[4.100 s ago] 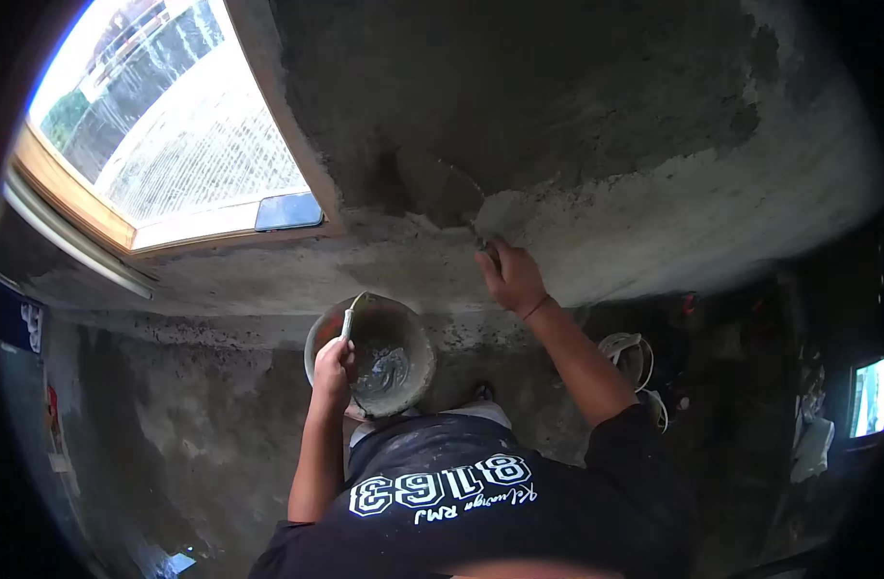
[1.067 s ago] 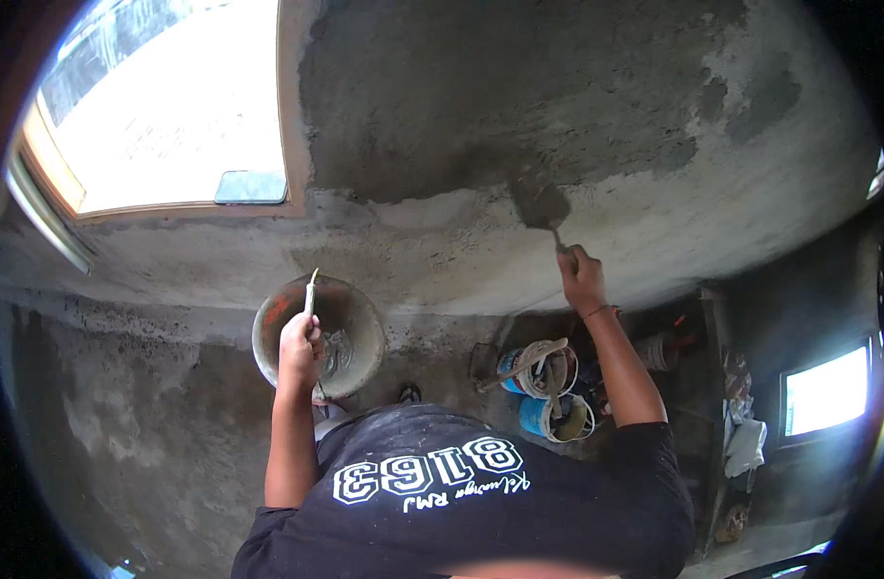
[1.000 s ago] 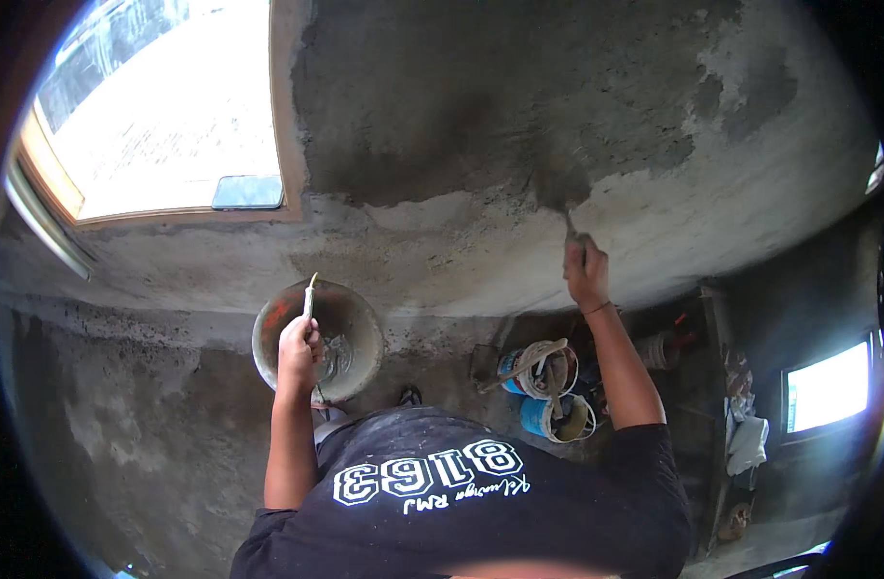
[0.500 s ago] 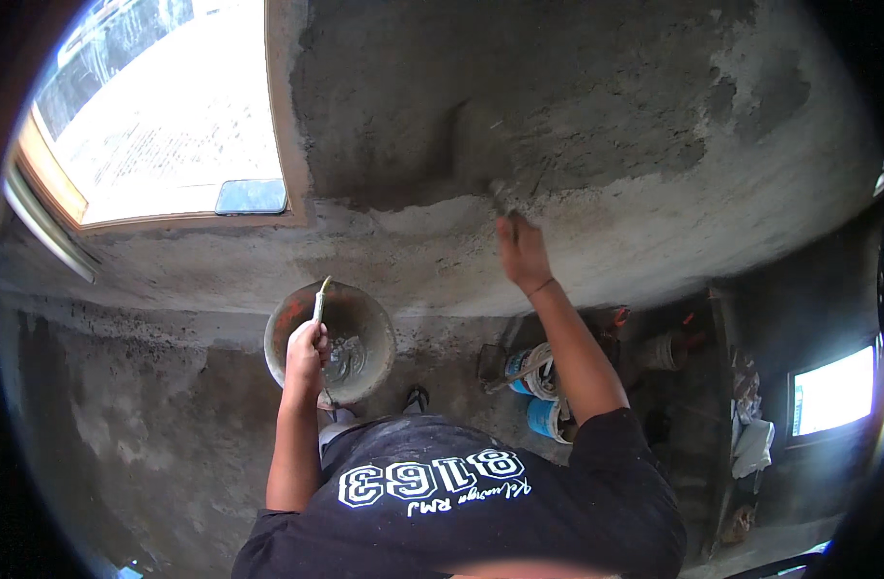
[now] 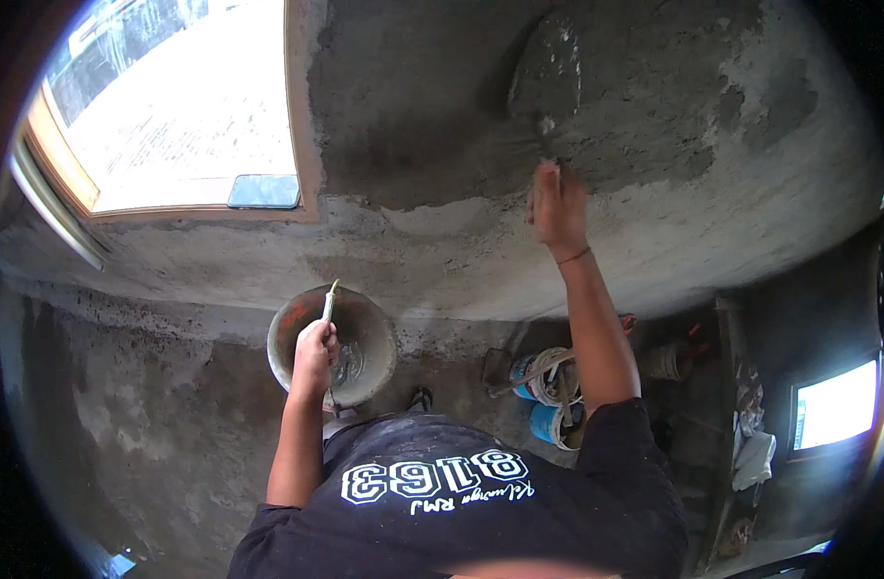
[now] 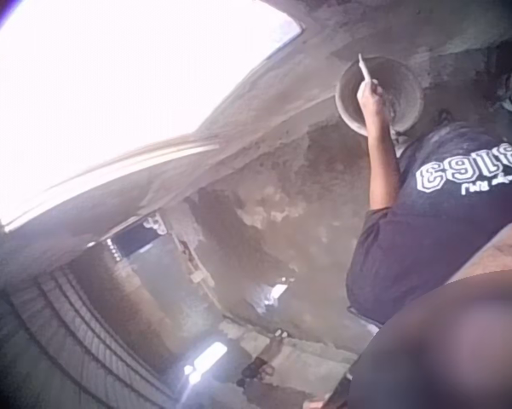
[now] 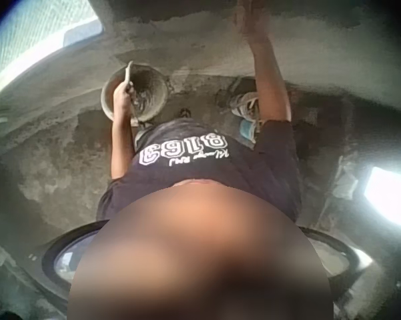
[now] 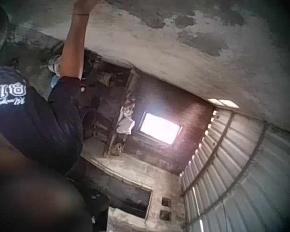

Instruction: The person applies a cement mixture from a bucket onto a wall using a trowel.

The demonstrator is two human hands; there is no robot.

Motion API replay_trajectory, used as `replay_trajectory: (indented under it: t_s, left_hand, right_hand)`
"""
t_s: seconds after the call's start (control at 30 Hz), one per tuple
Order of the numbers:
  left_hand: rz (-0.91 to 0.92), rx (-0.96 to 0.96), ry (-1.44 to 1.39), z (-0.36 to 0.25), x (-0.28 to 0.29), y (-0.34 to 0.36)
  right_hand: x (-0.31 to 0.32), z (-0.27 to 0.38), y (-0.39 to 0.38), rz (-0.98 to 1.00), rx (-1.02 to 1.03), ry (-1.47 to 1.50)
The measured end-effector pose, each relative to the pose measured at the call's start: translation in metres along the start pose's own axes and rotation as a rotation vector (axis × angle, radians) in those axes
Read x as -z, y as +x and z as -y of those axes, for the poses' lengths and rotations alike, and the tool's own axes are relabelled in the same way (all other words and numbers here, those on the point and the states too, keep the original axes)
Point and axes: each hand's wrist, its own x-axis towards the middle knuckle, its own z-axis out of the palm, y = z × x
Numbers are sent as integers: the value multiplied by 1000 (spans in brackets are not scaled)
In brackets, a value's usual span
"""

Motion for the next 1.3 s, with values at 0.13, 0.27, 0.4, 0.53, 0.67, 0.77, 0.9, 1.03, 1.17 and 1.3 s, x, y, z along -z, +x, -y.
replay_trajectory:
  t_s: [0.13,0.27,0.4,0.53,0.67,0.77,0.9,1.03,1.17,1.3]
  left_hand:
    - [-1,-18,-5,1,3,3]
    - [-22,-12,-9,2,10,1]
    - [-20,-37,21,5,10,2]
    - [1,-17,48,1,11,0]
    - [22,-4,5,2,6,1]
    - [52,-10,-11,1,-2,2]
    - [44,5,-21,0,0,4]
    - [43,-20,7,2,7,3]
    - [52,-29,27,5,10,7]
    - [23,-25,48,7,10,5]
  right_hand:
    - [-13,-51,-18,103,9,-323]
    - [-15,-44,-66,239,-32,-451]
    - [2,-49,-86,322,-42,-516]
    - [2,-3,-62,184,-93,-219]
    - [-14,28,-12,65,-60,139]
    - [-27,23,4,56,-34,102]
    - [-65,-30,-19,107,-27,-252]
    - [-68,-18,-58,389,-243,-317]
    - [-44,-29,-77,300,-43,-382]
    - [-11,10,-40,125,-6,-176]
